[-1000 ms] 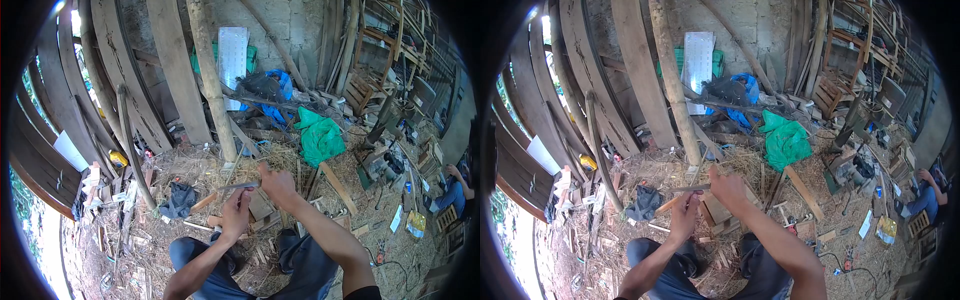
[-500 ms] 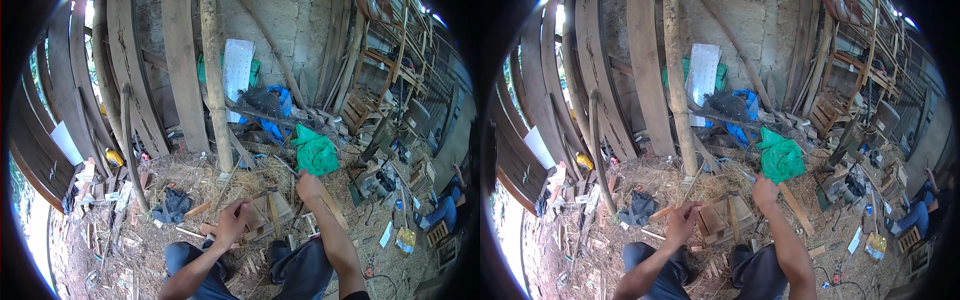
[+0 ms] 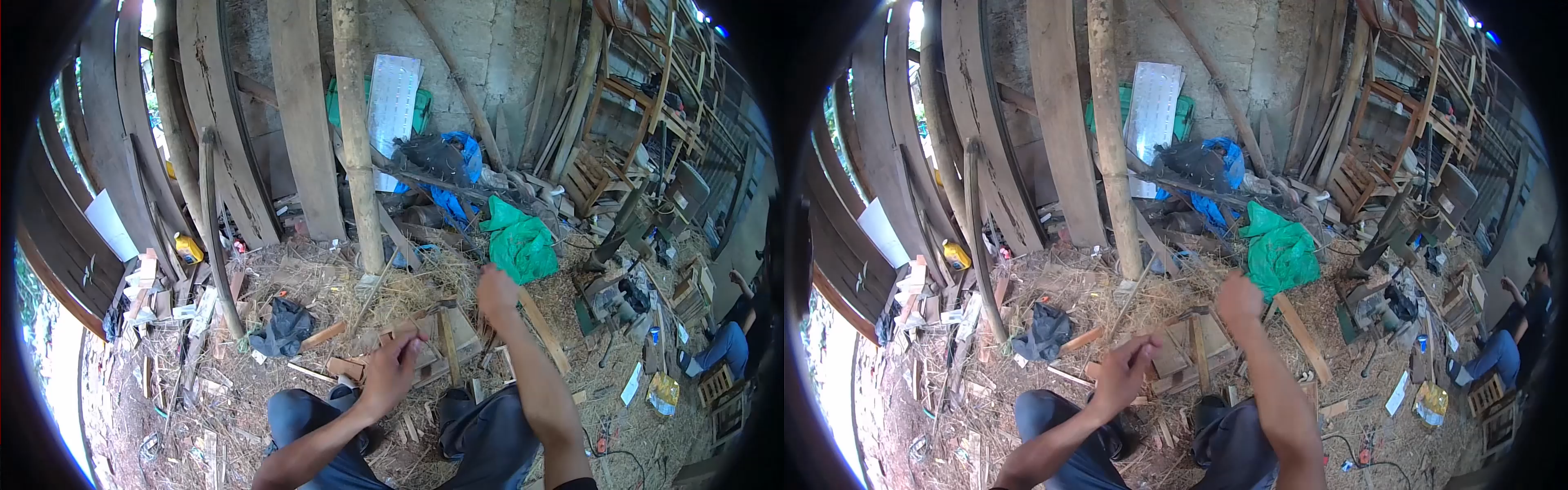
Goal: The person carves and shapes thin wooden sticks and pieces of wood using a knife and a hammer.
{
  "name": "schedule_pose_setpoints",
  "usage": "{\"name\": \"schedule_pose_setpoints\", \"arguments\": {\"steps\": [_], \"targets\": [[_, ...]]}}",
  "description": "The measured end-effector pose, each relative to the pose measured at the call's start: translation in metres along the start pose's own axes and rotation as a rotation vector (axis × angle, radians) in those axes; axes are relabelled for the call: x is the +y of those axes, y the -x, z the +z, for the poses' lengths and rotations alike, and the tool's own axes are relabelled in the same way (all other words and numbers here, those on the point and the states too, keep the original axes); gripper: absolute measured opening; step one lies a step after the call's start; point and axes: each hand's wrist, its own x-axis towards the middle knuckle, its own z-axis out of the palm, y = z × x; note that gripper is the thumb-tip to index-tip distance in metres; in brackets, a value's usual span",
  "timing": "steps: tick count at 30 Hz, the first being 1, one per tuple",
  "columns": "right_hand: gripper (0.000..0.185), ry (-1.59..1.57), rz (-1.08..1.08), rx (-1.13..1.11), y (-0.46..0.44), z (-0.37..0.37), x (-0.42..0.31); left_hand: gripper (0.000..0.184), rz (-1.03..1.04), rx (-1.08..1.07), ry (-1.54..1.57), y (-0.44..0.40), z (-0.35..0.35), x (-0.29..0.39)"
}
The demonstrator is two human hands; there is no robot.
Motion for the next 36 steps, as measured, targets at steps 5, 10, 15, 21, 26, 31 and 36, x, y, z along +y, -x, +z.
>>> {"name": "schedule_pose_setpoints", "arguments": {"steps": [5,10,15,21,26,31,36], "targets": [[0.014,-0.025,-0.033,0.090,0.015,-0.001,0.031,0.016,-0.016,0.010,-0.090,-0.006,-0.002,-0.003],[0.009,-0.231,-0.510,0.073,0.047,-0.038,-0.036,0.019,-0.025,0.012,-0.109,-0.013,-0.003,0.002],[0.014,0.055,-0.133,0.022,0.004,0.015,0.009,0.018,-0.001,-0.023,-0.117,-0.011,-0.001,-0.003],[0.016,0.026,-0.018,0.048,0.011,-0.002,0.035,0.020,0.006,-0.041,0.076,-0.009,-0.002,-0.018],[0.013,-0.248,-0.357,0.103,0.046,-0.040,-0.031,0.021,-0.105,-0.078,0.186,-0.016,-0.006,-0.010],[0.015,-0.063,-0.362,-0.019,0.032,-0.016,-0.027,0.020,-0.066,-0.055,0.045,-0.012,-0.011,-0.002],[0.017,0.097,-0.060,0.032,-0.001,0.037,0.057,0.021,-0.028,-0.067,0.049,-0.007,-0.014,-0.003]]}}
